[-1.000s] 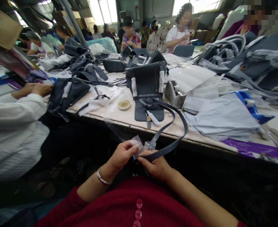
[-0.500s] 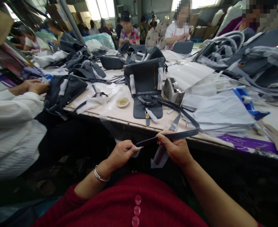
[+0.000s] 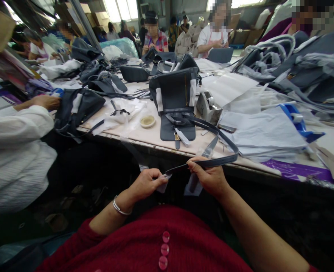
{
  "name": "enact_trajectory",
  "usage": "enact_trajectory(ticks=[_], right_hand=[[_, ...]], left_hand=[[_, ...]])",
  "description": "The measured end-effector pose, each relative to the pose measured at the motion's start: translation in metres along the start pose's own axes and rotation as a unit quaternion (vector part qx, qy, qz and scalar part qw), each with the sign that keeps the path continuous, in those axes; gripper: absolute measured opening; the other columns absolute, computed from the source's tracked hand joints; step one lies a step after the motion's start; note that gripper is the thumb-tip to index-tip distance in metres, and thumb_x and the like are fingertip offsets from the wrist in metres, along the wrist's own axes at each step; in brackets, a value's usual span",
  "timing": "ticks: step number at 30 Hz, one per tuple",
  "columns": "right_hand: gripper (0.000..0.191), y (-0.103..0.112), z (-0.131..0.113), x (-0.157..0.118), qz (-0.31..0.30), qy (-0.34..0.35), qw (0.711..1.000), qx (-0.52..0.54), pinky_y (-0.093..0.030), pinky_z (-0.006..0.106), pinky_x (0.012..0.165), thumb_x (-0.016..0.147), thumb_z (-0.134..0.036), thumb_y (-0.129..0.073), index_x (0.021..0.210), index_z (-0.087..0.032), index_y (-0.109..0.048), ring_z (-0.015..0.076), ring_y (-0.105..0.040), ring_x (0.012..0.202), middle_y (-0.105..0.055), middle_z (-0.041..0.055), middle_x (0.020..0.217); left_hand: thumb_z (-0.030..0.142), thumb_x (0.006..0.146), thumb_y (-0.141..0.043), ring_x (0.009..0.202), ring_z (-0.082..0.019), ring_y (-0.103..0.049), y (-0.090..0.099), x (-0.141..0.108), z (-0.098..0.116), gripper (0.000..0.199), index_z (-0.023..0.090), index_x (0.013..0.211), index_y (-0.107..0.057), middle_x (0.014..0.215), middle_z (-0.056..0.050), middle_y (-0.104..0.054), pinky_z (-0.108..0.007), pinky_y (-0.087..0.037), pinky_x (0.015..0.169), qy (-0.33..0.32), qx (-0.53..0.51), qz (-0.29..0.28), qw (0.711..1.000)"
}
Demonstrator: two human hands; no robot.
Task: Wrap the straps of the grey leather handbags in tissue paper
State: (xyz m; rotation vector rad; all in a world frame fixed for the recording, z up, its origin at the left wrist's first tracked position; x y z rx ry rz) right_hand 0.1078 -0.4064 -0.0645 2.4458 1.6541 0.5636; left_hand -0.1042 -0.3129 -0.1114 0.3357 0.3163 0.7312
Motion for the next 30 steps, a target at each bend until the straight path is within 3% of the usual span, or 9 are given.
enact_trajectory(ticks=[8, 17, 24, 30], right_hand=[[0.028, 0.001, -0.002, -0.001, 0.000, -0.016, 0.999, 0.040, -0.051, 0.029, 0.058, 0.088, -0.045, -0.064, 0.083, -0.018, -0.071, 0.0179, -0.062, 0.063, -0.066, 0.0045, 0.069], [0.027, -0.010, 0.000, 0.000, -0.106, 0.024, 0.992, -0.059, -0.050, 0.032, 0.059, 0.092, -0.044, -0.057, 0.088, -0.022, -0.072, 0.0191, -0.061, 0.063, -0.067, 0.0042, 0.071], [0.025, -0.053, 0.020, -0.014, -0.172, 0.063, 0.977, -0.110, -0.051, 0.037, 0.074, 0.094, -0.035, -0.051, 0.089, -0.022, -0.071, 0.0222, -0.065, 0.076, -0.071, 0.0056, 0.079], [0.041, -0.040, 0.035, -0.015, -0.117, 0.020, 0.993, 0.014, -0.048, 0.046, 0.098, 0.096, -0.047, -0.046, 0.122, -0.022, -0.065, 0.0289, -0.064, 0.109, -0.070, 0.0114, 0.117]], left_hand=[[0.036, 0.081, -0.067, 0.061, -0.013, -0.060, -0.001, 0.000, -0.003, 0.024, 0.015, 0.069, -0.072, 0.068, -0.003, -0.070, -0.022, -0.044, 0.058, -0.012, -0.002, -0.016, 1.000], [0.039, 0.082, -0.066, 0.064, -0.014, -0.057, -0.003, 0.000, 0.006, 0.027, 0.016, 0.069, -0.071, 0.068, -0.003, -0.067, -0.023, -0.041, 0.061, -0.043, 0.037, -0.039, 0.998], [0.036, 0.089, -0.057, 0.068, -0.015, -0.057, -0.014, 0.001, 0.020, 0.030, 0.017, 0.072, -0.073, 0.070, -0.003, -0.064, -0.025, -0.041, 0.064, -0.109, 0.065, -0.030, 0.991], [0.037, 0.088, -0.060, 0.070, -0.015, -0.059, -0.017, -0.001, 0.011, 0.026, 0.017, 0.075, -0.073, 0.073, -0.002, -0.066, -0.024, -0.044, 0.065, -0.040, -0.014, -0.031, 0.999]])
Point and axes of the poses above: each hand's wrist, its own x-axis towards the middle knuckle, its own y-axis out of the back of the hand, z = x × y, the point moved 4 cm from there along x, towards the middle knuckle
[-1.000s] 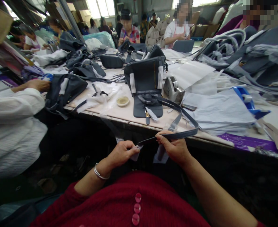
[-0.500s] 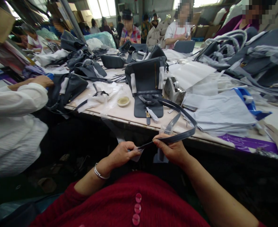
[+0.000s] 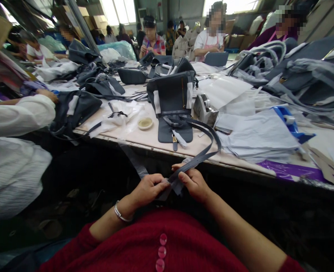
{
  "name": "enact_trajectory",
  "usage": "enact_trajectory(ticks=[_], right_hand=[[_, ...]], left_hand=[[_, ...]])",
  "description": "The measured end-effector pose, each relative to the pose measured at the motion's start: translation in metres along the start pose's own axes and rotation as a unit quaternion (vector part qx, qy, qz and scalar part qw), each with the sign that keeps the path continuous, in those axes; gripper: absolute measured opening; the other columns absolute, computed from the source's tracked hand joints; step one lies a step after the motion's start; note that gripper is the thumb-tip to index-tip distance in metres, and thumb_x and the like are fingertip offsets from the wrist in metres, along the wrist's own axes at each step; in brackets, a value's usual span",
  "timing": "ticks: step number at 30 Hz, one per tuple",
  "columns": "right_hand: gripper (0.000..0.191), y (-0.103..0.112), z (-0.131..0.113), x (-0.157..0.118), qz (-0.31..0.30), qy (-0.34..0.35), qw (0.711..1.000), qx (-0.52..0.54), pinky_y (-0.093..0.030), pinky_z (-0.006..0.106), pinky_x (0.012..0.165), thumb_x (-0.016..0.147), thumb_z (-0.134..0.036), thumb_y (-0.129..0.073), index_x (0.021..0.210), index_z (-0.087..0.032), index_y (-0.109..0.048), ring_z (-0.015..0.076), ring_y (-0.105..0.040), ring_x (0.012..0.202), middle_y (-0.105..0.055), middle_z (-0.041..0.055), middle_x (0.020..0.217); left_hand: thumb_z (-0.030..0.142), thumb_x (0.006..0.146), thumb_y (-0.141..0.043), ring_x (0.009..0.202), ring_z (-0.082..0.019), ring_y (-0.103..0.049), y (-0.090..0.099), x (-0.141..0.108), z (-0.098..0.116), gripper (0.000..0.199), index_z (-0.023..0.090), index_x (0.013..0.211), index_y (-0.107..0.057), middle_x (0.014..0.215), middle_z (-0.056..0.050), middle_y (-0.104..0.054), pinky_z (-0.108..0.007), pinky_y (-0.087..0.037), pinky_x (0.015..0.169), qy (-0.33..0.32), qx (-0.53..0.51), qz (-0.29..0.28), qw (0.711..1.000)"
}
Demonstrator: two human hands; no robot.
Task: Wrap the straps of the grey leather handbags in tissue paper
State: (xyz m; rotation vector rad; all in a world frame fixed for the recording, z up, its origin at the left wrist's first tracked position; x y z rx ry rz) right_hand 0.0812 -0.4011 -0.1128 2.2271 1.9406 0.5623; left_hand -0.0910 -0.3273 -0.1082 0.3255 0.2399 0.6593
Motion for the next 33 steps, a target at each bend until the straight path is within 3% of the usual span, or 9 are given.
enact_trajectory(ticks=[4, 10, 14, 20, 23, 25, 28, 30, 33], right_hand=[[0.053, -0.005, -0.004, 0.002, -0.058, 0.056, 0.997, -0.019, -0.037, 0.051, 0.109, 0.096, -0.056, -0.039, 0.131, -0.022, -0.061, 0.0323, -0.053, 0.126, -0.062, 0.0129, 0.132], [0.040, -0.025, -0.005, -0.001, -0.141, 0.060, 0.987, -0.052, -0.047, 0.044, 0.097, 0.096, -0.047, -0.047, 0.118, -0.020, -0.066, 0.0279, -0.062, 0.109, -0.069, 0.0114, 0.114], [0.026, -0.035, -0.018, -0.003, -0.198, 0.128, 0.967, -0.097, -0.043, 0.048, 0.103, 0.087, -0.034, -0.064, 0.108, -0.020, -0.071, 0.0304, -0.057, 0.119, -0.067, 0.0116, 0.123], [0.021, -0.038, -0.017, -0.005, -0.250, 0.102, 0.957, -0.100, -0.043, 0.047, 0.104, 0.080, -0.025, -0.070, 0.099, -0.023, -0.077, 0.0302, -0.058, 0.117, -0.069, 0.0097, 0.118], [0.025, -0.022, 0.000, -0.004, -0.188, -0.026, 0.982, 0.013, -0.045, 0.048, 0.101, 0.083, -0.040, -0.069, 0.098, -0.022, -0.076, 0.0299, -0.062, 0.112, -0.070, 0.0108, 0.117], [0.039, -0.010, 0.011, -0.001, -0.103, -0.131, 0.972, 0.166, -0.049, 0.050, 0.096, 0.083, -0.051, -0.066, 0.108, -0.022, -0.073, 0.0304, -0.064, 0.110, -0.069, 0.0114, 0.120], [0.046, -0.001, 0.018, 0.009, 0.022, -0.220, 0.886, 0.409, -0.052, 0.049, 0.091, 0.082, -0.056, -0.064, 0.112, -0.022, -0.069, 0.0297, -0.068, 0.105, -0.070, 0.0111, 0.119], [0.031, 0.002, 0.019, 0.018, 0.110, -0.248, 0.831, 0.486, -0.054, 0.043, 0.090, 0.083, -0.047, -0.067, 0.098, -0.020, -0.071, 0.0258, -0.071, 0.097, -0.075, 0.0082, 0.104], [0.011, 0.005, 0.018, 0.027, 0.200, -0.255, 0.801, 0.504, -0.056, 0.034, 0.081, 0.082, -0.032, -0.071, 0.082, -0.021, -0.070, 0.0197, -0.073, 0.080, -0.074, 0.0008, 0.078]], left_hand=[[0.037, 0.086, -0.064, 0.087, -0.018, -0.061, 0.003, 0.003, 0.003, 0.023, 0.019, 0.078, -0.076, 0.090, -0.005, -0.065, -0.028, -0.048, 0.083, -0.032, -0.061, 0.038, 0.997], [0.042, 0.087, -0.063, 0.122, -0.028, -0.053, 0.012, 0.003, 0.003, 0.028, 0.019, 0.081, -0.077, 0.126, -0.012, -0.058, -0.038, -0.040, 0.106, -0.032, -0.112, 0.057, 0.992], [0.045, 0.088, -0.061, 0.111, -0.027, -0.061, -0.002, 0.004, -0.001, 0.033, 0.017, 0.082, -0.077, 0.122, -0.012, -0.065, -0.037, -0.046, 0.098, -0.010, -0.196, -0.030, 0.980], [0.043, 0.088, -0.061, 0.085, -0.022, -0.066, -0.006, 0.006, -0.009, 0.032, 0.015, 0.087, -0.077, 0.093, -0.008, -0.074, -0.030, -0.051, 0.077, 0.025, -0.154, 0.008, 0.988], [0.036, 0.089, -0.059, 0.090, -0.021, -0.067, 0.000, 0.002, -0.008, 0.027, 0.017, 0.082, -0.077, 0.096, -0.007, -0.074, -0.029, -0.050, 0.082, -0.008, -0.093, 0.047, 0.994], [0.032, 0.090, -0.060, 0.093, -0.020, -0.067, 0.001, -0.001, -0.007, 0.023, 0.019, 0.082, -0.078, 0.100, -0.007, -0.075, -0.028, -0.050, 0.086, -0.033, -0.062, 0.059, 0.996], [0.028, 0.090, -0.059, 0.095, -0.020, -0.068, -0.004, -0.003, -0.005, 0.021, 0.020, 0.088, -0.078, 0.103, -0.006, -0.075, -0.028, -0.050, 0.088, -0.057, -0.039, 0.056, 0.996], [0.028, 0.090, -0.059, 0.097, -0.020, -0.068, -0.007, -0.003, -0.005, 0.021, 0.020, 0.091, -0.079, 0.105, -0.006, -0.075, -0.027, -0.050, 0.091, -0.061, -0.043, 0.052, 0.996], [0.030, 0.089, -0.061, 0.096, -0.020, -0.069, -0.009, -0.004, -0.009, 0.022, 0.020, 0.097, -0.078, 0.103, -0.005, -0.076, -0.026, -0.051, 0.088, -0.031, -0.061, 0.054, 0.996]])
Point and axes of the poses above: each hand's wrist, its own x-axis towards the middle knuckle, its own y-axis out of the back of the hand, z = x × y, the point moved 4 cm from there along x, towards the middle knuckle
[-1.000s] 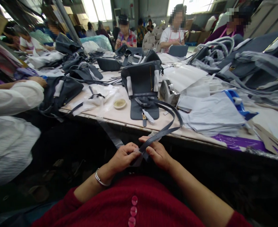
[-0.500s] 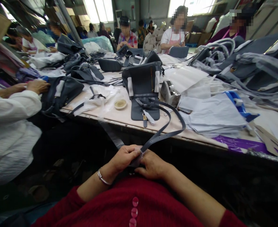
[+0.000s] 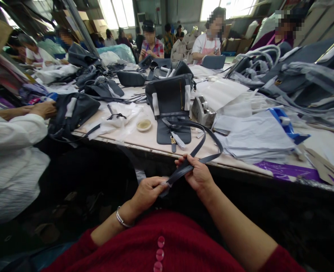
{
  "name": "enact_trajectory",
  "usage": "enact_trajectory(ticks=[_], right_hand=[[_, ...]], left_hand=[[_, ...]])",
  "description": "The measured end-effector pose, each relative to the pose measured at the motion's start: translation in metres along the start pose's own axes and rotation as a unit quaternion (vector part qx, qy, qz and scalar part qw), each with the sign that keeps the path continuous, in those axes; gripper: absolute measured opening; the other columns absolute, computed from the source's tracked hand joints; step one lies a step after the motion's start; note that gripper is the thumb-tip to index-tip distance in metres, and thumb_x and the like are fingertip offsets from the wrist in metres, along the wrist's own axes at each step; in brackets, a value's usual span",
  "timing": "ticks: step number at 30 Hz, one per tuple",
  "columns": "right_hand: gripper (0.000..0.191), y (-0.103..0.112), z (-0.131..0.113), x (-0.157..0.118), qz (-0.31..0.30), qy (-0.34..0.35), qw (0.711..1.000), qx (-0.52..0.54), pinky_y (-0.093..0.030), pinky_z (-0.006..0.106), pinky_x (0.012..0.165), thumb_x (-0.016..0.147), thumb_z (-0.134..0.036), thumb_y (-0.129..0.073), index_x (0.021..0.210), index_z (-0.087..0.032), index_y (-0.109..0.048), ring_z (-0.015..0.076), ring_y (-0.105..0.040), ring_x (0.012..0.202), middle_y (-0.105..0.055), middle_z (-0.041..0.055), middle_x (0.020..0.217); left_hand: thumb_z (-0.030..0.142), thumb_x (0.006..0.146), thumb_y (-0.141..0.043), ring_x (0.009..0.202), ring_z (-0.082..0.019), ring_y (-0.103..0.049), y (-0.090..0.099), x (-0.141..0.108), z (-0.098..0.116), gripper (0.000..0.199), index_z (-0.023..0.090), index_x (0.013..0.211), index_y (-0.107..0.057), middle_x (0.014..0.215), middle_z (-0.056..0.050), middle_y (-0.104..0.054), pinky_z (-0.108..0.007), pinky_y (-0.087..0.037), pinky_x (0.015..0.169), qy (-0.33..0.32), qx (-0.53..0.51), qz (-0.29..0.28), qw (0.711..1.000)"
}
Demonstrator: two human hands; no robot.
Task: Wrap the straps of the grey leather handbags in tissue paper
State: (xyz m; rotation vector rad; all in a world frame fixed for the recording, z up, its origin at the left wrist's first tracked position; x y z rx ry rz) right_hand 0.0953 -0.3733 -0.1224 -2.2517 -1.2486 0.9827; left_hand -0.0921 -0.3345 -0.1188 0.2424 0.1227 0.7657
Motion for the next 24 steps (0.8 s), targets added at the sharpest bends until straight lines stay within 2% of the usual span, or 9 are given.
enact_trajectory(ticks=[2, 5, 10, 13, 17, 18, 20, 22, 24], right_hand=[[0.012, -0.005, -0.003, -0.001, -0.021, 0.038, 0.999, -0.025, -0.056, 0.032, 0.078, 0.081, -0.032, -0.073, 0.081, -0.020, -0.069, 0.0193, -0.072, 0.077, -0.073, -0.0003, 0.075], [0.021, -0.013, -0.007, -0.009, -0.084, 0.096, 0.985, -0.113, -0.056, 0.036, 0.079, 0.083, -0.040, -0.071, 0.085, -0.019, -0.070, 0.0228, -0.072, 0.084, -0.074, 0.0034, 0.083], [0.031, -0.022, -0.005, -0.019, -0.141, 0.177, 0.916, -0.331, -0.049, 0.041, 0.094, 0.091, -0.047, -0.059, 0.094, -0.020, -0.074, 0.0252, -0.067, 0.100, -0.075, 0.0083, 0.104], [0.029, -0.027, 0.009, -0.021, -0.172, 0.194, 0.890, -0.376, -0.044, 0.043, 0.103, 0.091, -0.047, -0.059, 0.097, -0.023, -0.074, 0.0267, -0.061, 0.116, -0.070, 0.0074, 0.122], [0.034, -0.025, 0.030, -0.025, -0.186, 0.162, 0.878, -0.410, -0.040, 0.046, 0.108, 0.090, -0.051, -0.059, 0.098, -0.022, -0.076, 0.0289, -0.058, 0.121, -0.067, 0.0085, 0.126], [0.035, -0.023, 0.032, -0.026, -0.191, 0.141, 0.881, -0.410, -0.039, 0.047, 0.108, 0.088, -0.052, -0.060, 0.099, -0.022, -0.076, 0.0299, -0.057, 0.121, -0.067, 0.0092, 0.127], [0.040, -0.018, 0.030, -0.025, -0.202, 0.088, 0.909, -0.354, -0.040, 0.050, 0.107, 0.086, -0.055, -0.062, 0.105, -0.022, -0.075, 0.0318, -0.059, 0.120, -0.069, 0.0109, 0.124], [0.047, -0.015, 0.019, -0.020, -0.201, 0.031, 0.953, -0.223, -0.044, 0.051, 0.102, 0.085, -0.058, -0.062, 0.113, -0.022, -0.072, 0.0319, -0.063, 0.115, -0.072, 0.0113, 0.117], [0.044, -0.013, 0.003, -0.011, -0.161, 0.008, 0.983, -0.087, -0.049, 0.048, 0.096, 0.085, -0.057, -0.061, 0.112, -0.023, -0.071, 0.0292, -0.067, 0.106, -0.075, 0.0088, 0.108]], left_hand=[[0.033, 0.089, -0.060, 0.090, -0.020, -0.070, 0.003, -0.001, -0.002, 0.026, 0.019, 0.100, -0.078, 0.099, -0.005, -0.077, -0.026, -0.052, 0.081, 0.037, -0.007, 0.011, 0.999], [0.037, 0.091, -0.057, 0.086, -0.021, -0.070, 0.007, -0.003, 0.000, 0.032, 0.017, 0.104, -0.077, 0.096, -0.006, -0.077, -0.026, -0.052, 0.075, 0.063, -0.017, 0.014, 0.998], [0.035, 0.093, -0.054, 0.093, -0.021, -0.068, 0.005, 0.002, 0.012, 0.031, 0.018, 0.104, -0.077, 0.102, -0.005, -0.076, -0.027, -0.050, 0.083, 0.024, -0.020, 0.001, 1.000], [0.036, 0.092, -0.055, 0.078, -0.018, -0.066, 0.001, 0.009, 0.012, 0.031, 0.015, 0.090, -0.078, 0.087, -0.005, -0.076, -0.025, -0.048, 0.071, 0.026, 0.000, 0.024, 0.999], [0.038, 0.092, -0.054, 0.059, -0.013, -0.056, -0.002, 0.010, 0.003, 0.039, 0.013, 0.067, -0.071, 0.063, -0.003, -0.066, -0.023, -0.040, 0.056, 0.025, 0.035, 0.039, 0.998], [0.037, 0.092, -0.054, 0.060, -0.013, -0.057, -0.002, 0.008, 0.001, 0.037, 0.014, 0.068, -0.071, 0.065, -0.003, -0.066, -0.022, -0.041, 0.057, 0.021, 0.042, 0.040, 0.998], [0.032, 0.092, -0.054, 0.068, -0.015, -0.062, 0.000, 0.004, -0.003, 0.031, 0.015, 0.075, -0.074, 0.073, -0.003, -0.071, -0.023, -0.045, 0.065, 0.008, 0.058, 0.038, 0.998], [0.029, 0.092, -0.054, 0.077, -0.016, -0.066, 0.003, 0.000, -0.005, 0.026, 0.019, 0.085, -0.077, 0.083, -0.003, -0.074, -0.023, -0.048, 0.074, -0.001, 0.074, 0.041, 0.996], [0.028, 0.091, -0.055, 0.083, -0.017, -0.068, 0.006, -0.002, -0.006, 0.024, 0.021, 0.090, -0.078, 0.088, -0.003, -0.076, -0.024, -0.049, 0.078, 0.002, 0.081, 0.050, 0.995]])
Point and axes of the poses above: each hand's wrist, its own x-axis towards the middle knuckle, its own y-axis out of the back of the hand, z = x × y, the point moved 4 cm from there along x, towards the middle knuckle
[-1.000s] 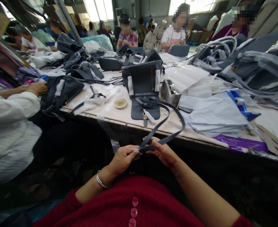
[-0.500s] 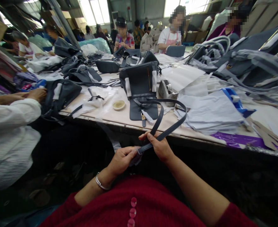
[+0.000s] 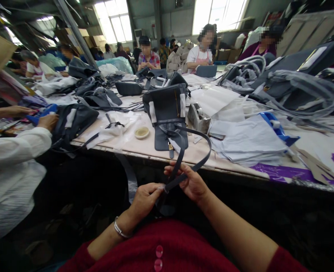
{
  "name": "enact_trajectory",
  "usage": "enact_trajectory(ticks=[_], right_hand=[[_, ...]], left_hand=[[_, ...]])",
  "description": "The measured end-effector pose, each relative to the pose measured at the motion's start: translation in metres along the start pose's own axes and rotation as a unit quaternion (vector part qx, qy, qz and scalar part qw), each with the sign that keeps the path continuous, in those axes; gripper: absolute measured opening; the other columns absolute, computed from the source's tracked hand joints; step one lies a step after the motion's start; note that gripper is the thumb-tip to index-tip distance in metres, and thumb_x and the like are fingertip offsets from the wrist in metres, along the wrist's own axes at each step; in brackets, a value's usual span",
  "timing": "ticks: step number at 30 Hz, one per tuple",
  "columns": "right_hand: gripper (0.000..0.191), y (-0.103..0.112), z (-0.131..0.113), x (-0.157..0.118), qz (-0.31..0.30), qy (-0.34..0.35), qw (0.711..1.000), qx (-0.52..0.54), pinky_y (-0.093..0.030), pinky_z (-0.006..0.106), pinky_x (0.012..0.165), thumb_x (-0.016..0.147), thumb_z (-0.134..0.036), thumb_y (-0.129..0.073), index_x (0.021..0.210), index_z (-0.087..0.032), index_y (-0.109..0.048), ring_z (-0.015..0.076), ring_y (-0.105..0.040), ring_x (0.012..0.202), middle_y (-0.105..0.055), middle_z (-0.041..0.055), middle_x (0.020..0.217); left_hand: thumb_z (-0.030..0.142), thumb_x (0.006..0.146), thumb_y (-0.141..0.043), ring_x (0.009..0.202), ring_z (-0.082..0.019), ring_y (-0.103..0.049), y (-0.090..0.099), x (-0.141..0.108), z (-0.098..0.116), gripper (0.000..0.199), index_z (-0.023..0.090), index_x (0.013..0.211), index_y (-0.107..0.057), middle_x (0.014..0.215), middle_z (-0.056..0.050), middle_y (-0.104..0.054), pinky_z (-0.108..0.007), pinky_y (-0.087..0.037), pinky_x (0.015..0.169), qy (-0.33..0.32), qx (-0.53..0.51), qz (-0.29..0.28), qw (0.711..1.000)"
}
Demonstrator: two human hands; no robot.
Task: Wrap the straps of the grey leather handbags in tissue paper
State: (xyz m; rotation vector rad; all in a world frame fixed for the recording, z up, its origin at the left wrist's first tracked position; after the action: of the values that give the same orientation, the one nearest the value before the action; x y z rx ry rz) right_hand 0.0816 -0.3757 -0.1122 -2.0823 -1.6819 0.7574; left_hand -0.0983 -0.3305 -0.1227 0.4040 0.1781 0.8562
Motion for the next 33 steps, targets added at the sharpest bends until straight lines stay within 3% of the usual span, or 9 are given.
enact_trajectory(ticks=[3, 5, 11, 14, 17, 21, 24, 29, 33], right_hand=[[0.027, 0.006, -0.017, 0.009, 0.076, 0.044, 0.996, 0.022, -0.053, 0.037, 0.086, 0.084, -0.046, -0.067, 0.091, -0.020, -0.074, 0.0224, -0.070, 0.086, -0.077, 0.0049, 0.088], [0.023, 0.000, -0.017, 0.009, 0.072, 0.060, 0.995, -0.034, -0.053, 0.035, 0.081, 0.085, -0.041, -0.069, 0.085, -0.018, -0.074, 0.0211, -0.069, 0.080, -0.076, 0.0058, 0.083], [0.038, -0.016, -0.017, 0.001, 0.024, 0.058, 0.997, 0.035, -0.050, 0.039, 0.091, 0.084, -0.048, -0.068, 0.111, -0.021, -0.069, 0.0238, -0.069, 0.095, -0.077, 0.0069, 0.098], [0.035, -0.011, -0.034, 0.012, 0.059, 0.064, 0.993, 0.081, -0.051, 0.034, 0.084, 0.079, -0.047, -0.073, 0.101, -0.019, -0.071, 0.0183, -0.067, 0.078, -0.072, 0.0013, 0.076], [0.028, -0.007, -0.035, 0.020, 0.076, 0.081, 0.994, 0.025, -0.050, 0.031, 0.076, 0.076, -0.042, -0.077, 0.089, -0.018, -0.070, 0.0151, -0.061, 0.066, -0.060, -0.0039, 0.059], [0.035, -0.012, 0.009, 0.013, 0.064, 0.065, 0.980, -0.177, -0.049, 0.034, 0.073, 0.082, -0.051, -0.069, 0.083, -0.016, -0.071, 0.0191, -0.062, 0.072, -0.070, 0.0043, 0.074], [0.039, -0.013, 0.036, 0.009, 0.074, 0.038, 0.972, -0.221, -0.048, 0.038, 0.081, 0.081, -0.053, -0.069, 0.087, -0.016, -0.074, 0.0240, -0.064, 0.087, -0.073, 0.0097, 0.092], [0.046, -0.005, 0.008, 0.034, 0.052, -0.038, 0.998, -0.012, -0.049, 0.039, 0.087, 0.085, -0.058, -0.060, 0.105, -0.018, -0.072, 0.0245, -0.067, 0.095, -0.073, 0.0115, 0.106], [0.052, -0.001, -0.011, 0.057, 0.058, -0.021, 0.998, -0.025, -0.049, 0.037, 0.086, 0.091, -0.060, -0.049, 0.103, -0.015, -0.072, 0.0228, -0.068, 0.092, -0.074, 0.0128, 0.102]], left_hand=[[0.029, 0.090, -0.057, 0.086, -0.017, -0.070, 0.002, 0.001, 0.003, 0.022, 0.022, 0.092, -0.079, 0.092, -0.002, -0.077, -0.024, -0.051, 0.081, 0.014, -0.009, 0.004, 1.000], [0.031, 0.090, -0.058, 0.088, -0.018, -0.070, 0.003, 0.003, 0.006, 0.023, 0.022, 0.093, -0.079, 0.093, -0.002, -0.078, -0.024, -0.051, 0.081, 0.018, -0.019, 0.008, 1.000], [0.030, 0.091, -0.057, 0.080, -0.016, -0.069, 0.002, 0.005, 0.011, 0.024, 0.021, 0.088, -0.078, 0.086, -0.002, -0.077, -0.022, -0.051, 0.075, 0.003, -0.006, 0.002, 1.000], [0.031, 0.091, -0.056, 0.079, -0.016, -0.068, 0.001, 0.004, 0.011, 0.024, 0.021, 0.087, -0.078, 0.084, -0.002, -0.076, -0.022, -0.050, 0.074, 0.001, 0.004, -0.005, 1.000], [0.032, 0.091, -0.057, 0.080, -0.017, -0.068, 0.001, 0.006, 0.013, 0.025, 0.020, 0.089, -0.079, 0.087, -0.003, -0.077, -0.023, -0.050, 0.075, 0.009, -0.016, 0.002, 1.000], [0.032, 0.090, -0.057, 0.078, -0.018, -0.067, 0.002, 0.011, 0.017, 0.026, 0.020, 0.085, -0.079, 0.084, -0.004, -0.076, -0.024, -0.049, 0.073, 0.004, -0.029, 0.007, 1.000], [0.032, 0.089, -0.056, 0.075, -0.019, -0.067, 0.003, 0.013, 0.013, 0.027, 0.019, 0.081, -0.079, 0.080, -0.004, -0.075, -0.025, -0.049, 0.071, 0.011, -0.029, 0.012, 0.999], [0.036, 0.089, -0.057, 0.079, -0.020, -0.068, 0.007, 0.013, 0.003, 0.028, 0.021, 0.082, -0.080, 0.084, -0.004, -0.076, -0.026, -0.050, 0.074, 0.034, -0.031, 0.035, 0.998], [0.040, 0.088, -0.057, 0.082, -0.023, -0.069, 0.008, 0.015, 0.002, 0.031, 0.020, 0.084, -0.080, 0.087, -0.005, -0.077, -0.028, -0.050, 0.075, 0.067, -0.045, 0.054, 0.995]])
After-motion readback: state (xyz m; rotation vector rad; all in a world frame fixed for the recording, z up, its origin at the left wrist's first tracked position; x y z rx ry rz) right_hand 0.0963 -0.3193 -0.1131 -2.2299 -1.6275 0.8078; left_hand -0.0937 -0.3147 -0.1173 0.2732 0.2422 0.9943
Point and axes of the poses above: each hand's wrist, its own x-axis towards the middle knuckle, its own y-axis out of the back of the hand, z = x × y, the point moved 4 cm from there along x, towards the middle knuckle
